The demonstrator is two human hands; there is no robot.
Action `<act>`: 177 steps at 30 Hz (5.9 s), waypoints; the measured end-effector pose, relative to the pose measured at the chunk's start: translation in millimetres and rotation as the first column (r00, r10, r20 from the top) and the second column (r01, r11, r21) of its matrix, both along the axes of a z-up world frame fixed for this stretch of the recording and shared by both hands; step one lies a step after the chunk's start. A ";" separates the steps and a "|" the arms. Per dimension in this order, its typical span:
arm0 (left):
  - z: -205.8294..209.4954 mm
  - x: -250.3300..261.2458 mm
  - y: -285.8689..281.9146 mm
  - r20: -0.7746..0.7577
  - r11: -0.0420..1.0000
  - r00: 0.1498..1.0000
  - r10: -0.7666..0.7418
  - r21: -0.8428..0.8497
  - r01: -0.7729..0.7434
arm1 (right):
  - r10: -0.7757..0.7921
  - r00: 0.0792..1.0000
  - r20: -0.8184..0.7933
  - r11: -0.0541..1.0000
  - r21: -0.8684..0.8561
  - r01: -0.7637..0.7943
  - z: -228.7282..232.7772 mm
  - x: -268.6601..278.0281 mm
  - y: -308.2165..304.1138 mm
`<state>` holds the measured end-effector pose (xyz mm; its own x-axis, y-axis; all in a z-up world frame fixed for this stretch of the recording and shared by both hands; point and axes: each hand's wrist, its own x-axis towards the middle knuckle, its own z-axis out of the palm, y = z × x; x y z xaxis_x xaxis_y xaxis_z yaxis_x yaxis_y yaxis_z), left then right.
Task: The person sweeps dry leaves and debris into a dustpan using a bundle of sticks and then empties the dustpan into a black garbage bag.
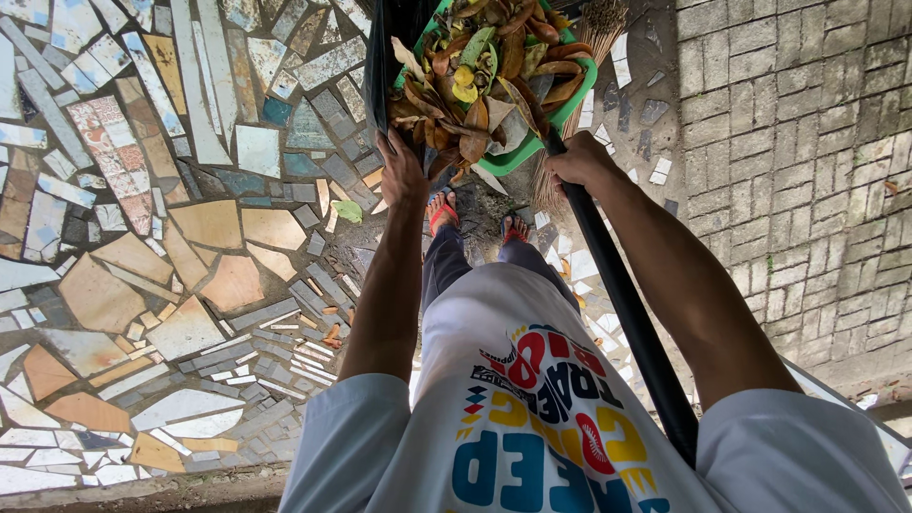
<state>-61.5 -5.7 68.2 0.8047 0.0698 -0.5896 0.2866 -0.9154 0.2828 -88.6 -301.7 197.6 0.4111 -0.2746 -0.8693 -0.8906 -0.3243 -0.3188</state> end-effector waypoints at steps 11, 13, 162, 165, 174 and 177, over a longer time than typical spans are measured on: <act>12.6 -8.3 -12.4 0.265 0.940 0.939 0.220 -0.315 -0.131 | -0.096 0.994 -0.052 0.967 0.232 0.106 73.5 1.5 22.1; 16.3 -2.8 -8.3 0.130 0.935 0.958 0.256 -0.286 -0.211 | -0.111 0.994 -0.003 0.954 0.280 0.107 74.6 7.8 21.9; 49.3 -74.3 -151.3 0.125 0.482 0.797 0.591 -0.847 -0.225 | 0.532 0.456 0.713 0.690 -0.053 -0.722 -25.1 92.3 -54.4; 38.7 -84.0 -145.0 0.071 0.577 0.769 0.636 -0.704 -0.413 | 0.578 0.377 0.724 0.729 -0.251 -0.636 -59.3 164.3 -62.7; -26.9 -109.4 -109.7 0.092 0.487 0.595 0.798 -0.680 -0.548 | 0.767 0.189 0.613 0.605 -0.594 -0.530 -205.7 293.1 -5.2; -39.9 -121.6 -100.5 0.085 0.431 0.546 0.833 -0.720 -0.544 | 0.755 0.198 0.625 0.621 -0.583 -0.524 -231.0 300.6 14.3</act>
<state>-183.2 -106.1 28.3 0.7771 0.4959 -0.3876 0.4747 -0.0575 0.8783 212.0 -287.3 -33.5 0.9454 0.3243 -0.0335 0.2576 -0.8059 -0.5331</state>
